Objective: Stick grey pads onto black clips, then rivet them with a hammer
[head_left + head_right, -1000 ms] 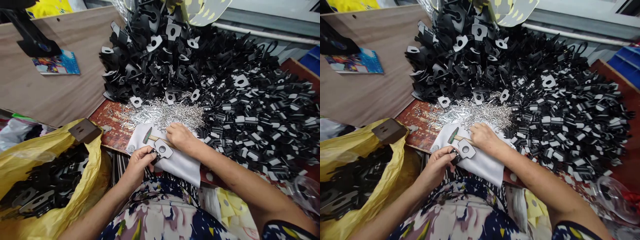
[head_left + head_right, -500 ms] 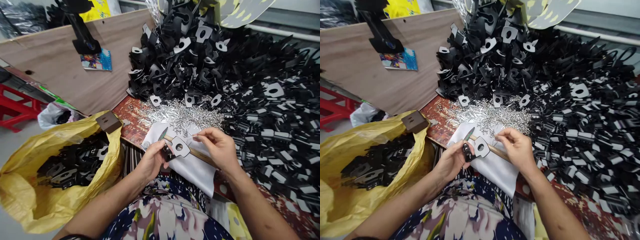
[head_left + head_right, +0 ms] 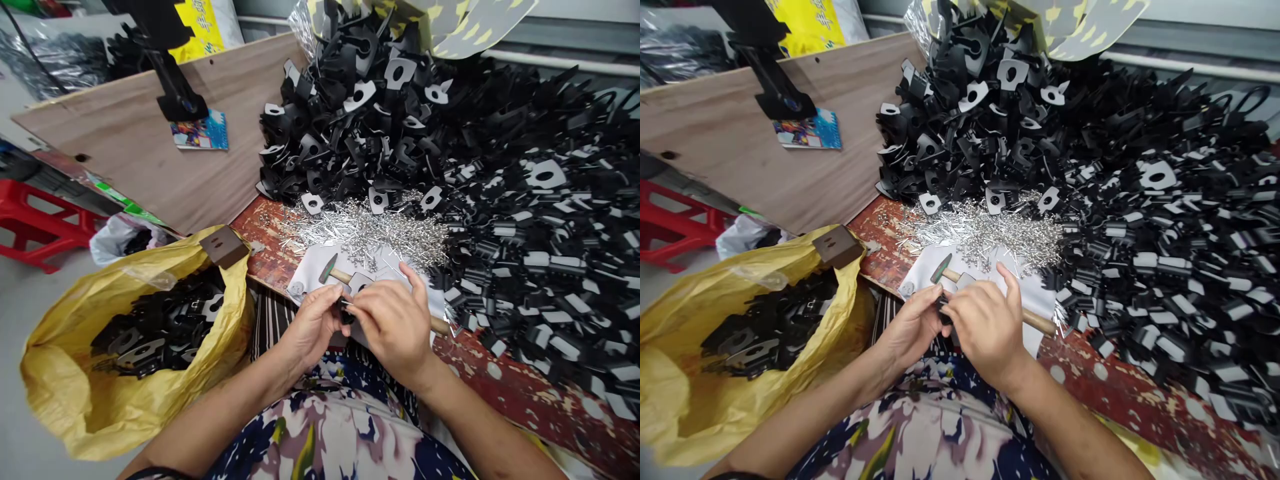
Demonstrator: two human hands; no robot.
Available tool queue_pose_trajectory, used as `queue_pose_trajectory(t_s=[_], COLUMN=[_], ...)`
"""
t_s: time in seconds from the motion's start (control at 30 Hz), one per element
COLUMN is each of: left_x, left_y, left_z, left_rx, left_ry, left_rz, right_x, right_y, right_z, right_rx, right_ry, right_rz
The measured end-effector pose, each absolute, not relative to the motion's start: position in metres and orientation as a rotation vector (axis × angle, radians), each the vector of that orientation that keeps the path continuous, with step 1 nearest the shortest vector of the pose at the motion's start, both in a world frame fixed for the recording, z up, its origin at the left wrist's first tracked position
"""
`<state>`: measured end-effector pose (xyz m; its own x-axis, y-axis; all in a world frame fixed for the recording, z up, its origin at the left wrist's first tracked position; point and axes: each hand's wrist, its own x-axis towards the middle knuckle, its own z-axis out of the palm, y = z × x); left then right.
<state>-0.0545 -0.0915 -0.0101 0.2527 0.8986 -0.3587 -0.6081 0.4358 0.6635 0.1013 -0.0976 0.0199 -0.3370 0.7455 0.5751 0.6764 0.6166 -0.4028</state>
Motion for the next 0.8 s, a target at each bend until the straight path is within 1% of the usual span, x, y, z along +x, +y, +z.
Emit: queue_pose_trajectory(t_s=[0.1,0.27,0.4,0.47,0.57,0.63,0.73,0.8], left_x=[-0.052,-0.054,-0.071,-0.086,-0.113,-0.128,-0.135,-0.130], left_y=[-0.094,-0.100,-0.116,-0.128,-0.143,-0.145,-0.136,-0.124], left_z=[-0.015,-0.015,-0.011,-0.009,-0.006,-0.004,-0.011,-0.023], left_rx=[0.428,0.421,0.512,0.647,0.872,0.955,0.977,0.981], left_ry=[0.803,0.761,0.698,0.819,1.128,1.277,1.376,1.397], left_rz=[1.116,1.097,1.025,1.016,0.949,0.870,0.862,0.925], right_x=[0.095,0.096,0.094,0.091,0.099,0.115,0.146,0.162], right_y=[-0.103,-0.101,-0.107,-0.111,-0.108,-0.099,-0.085,-0.082], right_z=[0.017,0.017,0.019,0.015,0.007,0.001,-0.011,-0.017], right_rx=[-1.061,-1.040,-1.047,-1.023,-0.979,-1.164,-1.574,-1.688], right_ry=[-2.237,-2.298,-2.223,-2.247,-2.406,-2.471,-2.488,-2.531], right_rz=[-0.066,-0.048,-0.146,-0.094,0.133,0.070,-0.235,-0.227])
